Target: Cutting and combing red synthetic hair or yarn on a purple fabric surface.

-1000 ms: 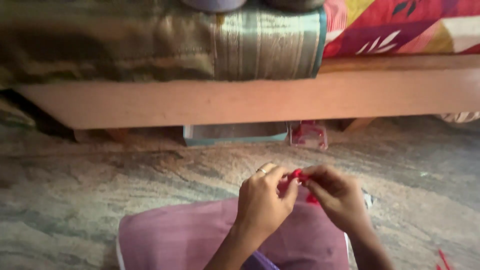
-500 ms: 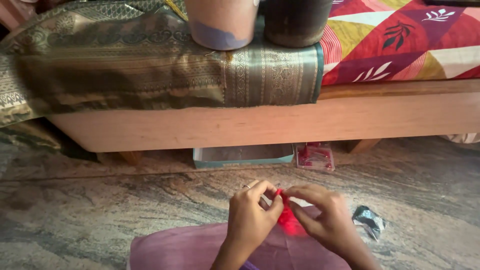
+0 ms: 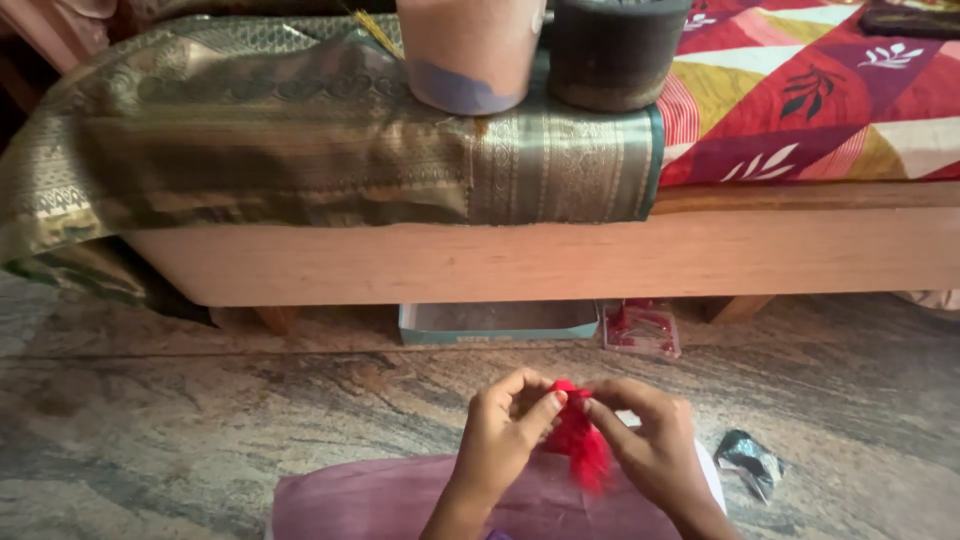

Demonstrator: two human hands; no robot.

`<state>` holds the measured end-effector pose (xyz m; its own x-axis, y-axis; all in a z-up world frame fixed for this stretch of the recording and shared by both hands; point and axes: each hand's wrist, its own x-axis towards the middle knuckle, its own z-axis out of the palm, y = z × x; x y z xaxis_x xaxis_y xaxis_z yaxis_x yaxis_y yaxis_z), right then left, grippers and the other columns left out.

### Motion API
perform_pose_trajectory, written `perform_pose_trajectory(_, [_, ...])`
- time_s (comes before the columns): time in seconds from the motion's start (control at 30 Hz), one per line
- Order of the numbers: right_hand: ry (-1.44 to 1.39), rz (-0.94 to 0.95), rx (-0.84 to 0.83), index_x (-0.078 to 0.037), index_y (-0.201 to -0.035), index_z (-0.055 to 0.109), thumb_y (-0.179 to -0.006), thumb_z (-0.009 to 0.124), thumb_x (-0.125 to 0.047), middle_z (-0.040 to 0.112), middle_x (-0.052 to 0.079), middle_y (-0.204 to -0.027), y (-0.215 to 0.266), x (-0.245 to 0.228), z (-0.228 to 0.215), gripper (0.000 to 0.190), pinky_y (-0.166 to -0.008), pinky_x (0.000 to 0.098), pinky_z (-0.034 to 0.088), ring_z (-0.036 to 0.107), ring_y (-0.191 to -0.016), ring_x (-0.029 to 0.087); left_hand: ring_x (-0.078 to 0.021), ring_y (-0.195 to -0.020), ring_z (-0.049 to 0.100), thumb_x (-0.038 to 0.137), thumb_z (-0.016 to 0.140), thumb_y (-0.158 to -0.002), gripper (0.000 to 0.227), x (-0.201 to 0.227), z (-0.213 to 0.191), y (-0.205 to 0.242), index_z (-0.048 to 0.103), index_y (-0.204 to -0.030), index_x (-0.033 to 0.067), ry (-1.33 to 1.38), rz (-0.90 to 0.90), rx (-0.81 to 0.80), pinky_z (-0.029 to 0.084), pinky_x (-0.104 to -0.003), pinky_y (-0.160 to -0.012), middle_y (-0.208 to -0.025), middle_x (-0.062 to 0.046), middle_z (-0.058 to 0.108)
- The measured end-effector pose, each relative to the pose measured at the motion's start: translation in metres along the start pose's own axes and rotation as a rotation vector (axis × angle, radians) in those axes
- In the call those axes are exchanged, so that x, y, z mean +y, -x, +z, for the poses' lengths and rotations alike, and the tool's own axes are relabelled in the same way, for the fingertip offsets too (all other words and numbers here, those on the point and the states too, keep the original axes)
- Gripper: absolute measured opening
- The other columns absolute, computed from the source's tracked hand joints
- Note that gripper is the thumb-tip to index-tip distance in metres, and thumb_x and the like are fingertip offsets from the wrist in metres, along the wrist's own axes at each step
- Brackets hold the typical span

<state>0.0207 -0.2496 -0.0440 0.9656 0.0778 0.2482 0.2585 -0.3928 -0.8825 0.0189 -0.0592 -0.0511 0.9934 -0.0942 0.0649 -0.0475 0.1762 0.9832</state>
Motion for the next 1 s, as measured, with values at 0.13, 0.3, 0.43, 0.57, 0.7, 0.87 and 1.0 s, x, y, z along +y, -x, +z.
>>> perform_pose_trajectory(0.13, [-0.508, 0.353, -0.087, 0.004, -0.096, 0.076, -0.091, 0.069, -0.010, 0.078, 0.009, -0.086, 0.000, -0.012, 0.008, 0.016, -0.079, 0.0309, 0.056, 0.071, -0.082, 0.016, -0.0075, -0.076, 0.063, 0.013, 0.068, -0.098, 0.009, -0.023, -0.011, -0.006, 0.071, -0.097, 0.0043, 0.360, -0.041, -0.065, 0.049, -0.024, -0.072, -0.084, 0.000, 0.071])
perform_pose_trajectory(0.3, [-0.863, 0.374, -0.251, 0.000, -0.102, 0.070, -0.093, 0.065, -0.006, 0.073, 0.006, -0.096, 0.009, 0.005, 0.036, 0.012, -0.088, 0.0319, 0.052, 0.066, -0.092, 0.016, -0.0094, -0.081, 0.062, 0.015, 0.065, -0.100, 0.010, -0.031, -0.018, 0.000, 0.068, -0.100, 0.0062, 0.613, -0.192, -0.027, 0.048, -0.026, -0.076, -0.088, 0.000, 0.070])
perform_pose_trajectory(0.43, [-0.988, 0.366, -0.366, -0.001, -0.107, 0.069, -0.093, 0.067, -0.006, 0.067, 0.001, -0.103, 0.012, 0.015, 0.042, 0.016, -0.096, 0.0295, 0.047, 0.061, -0.101, 0.012, -0.0127, -0.086, 0.066, 0.015, 0.060, -0.096, 0.011, -0.012, -0.021, 0.006, 0.067, -0.101, 0.0074, 0.765, -0.304, -0.001, 0.053, -0.029, -0.083, -0.089, -0.002, 0.071])
perform_pose_trajectory(0.57, [-1.090, 0.313, -0.437, 0.001, -0.106, 0.069, -0.096, 0.067, -0.012, 0.066, 0.003, -0.100, 0.008, 0.029, 0.038, 0.017, -0.092, 0.0318, 0.045, 0.059, -0.098, 0.015, -0.0130, -0.086, 0.065, 0.014, 0.060, -0.096, 0.007, -0.027, -0.021, 0.005, 0.063, -0.100, 0.0093, 0.753, -0.299, 0.034, 0.052, -0.030, -0.082, -0.089, -0.001, 0.069])
perform_pose_trajectory(0.7, [-1.098, 0.270, -0.479, 0.000, -0.092, 0.066, -0.093, 0.069, -0.021, 0.069, 0.008, -0.102, 0.004, 0.023, 0.030, 0.021, -0.095, 0.0364, 0.046, 0.062, -0.102, 0.020, -0.0110, -0.082, 0.060, 0.019, 0.058, -0.102, 0.012, -0.043, -0.021, -0.002, 0.062, -0.101, 0.0072, 0.563, -0.131, -0.029, 0.049, -0.027, -0.082, -0.084, -0.002, 0.064])
perform_pose_trajectory(0.87, [-1.197, 0.339, -0.489, 0.002, -0.093, 0.068, -0.090, 0.066, -0.020, 0.068, 0.010, -0.099, 0.008, 0.062, 0.027, 0.022, -0.089, 0.0378, 0.044, 0.060, -0.097, 0.023, -0.0103, -0.076, 0.057, 0.022, 0.056, -0.103, 0.018, -0.033, -0.016, -0.005, 0.061, -0.100, 0.0059, 0.434, -0.065, -0.054, 0.047, -0.027, -0.078, -0.079, 0.000, 0.063])
perform_pose_trajectory(1.0, [-1.039, 0.248, -0.322, 0.002, -0.106, 0.063, -0.084, 0.059, -0.007, 0.067, 0.012, -0.110, -0.001, 0.041, 0.021, 0.023, -0.101, 0.0397, 0.044, 0.061, -0.111, 0.025, -0.0103, -0.061, 0.058, 0.024, 0.057, -0.102, 0.020, 0.011, -0.012, -0.002, 0.065, -0.099, 0.0059, -0.061, -0.042, -0.036, 0.047, -0.029, -0.062, -0.064, -0.001, 0.061])
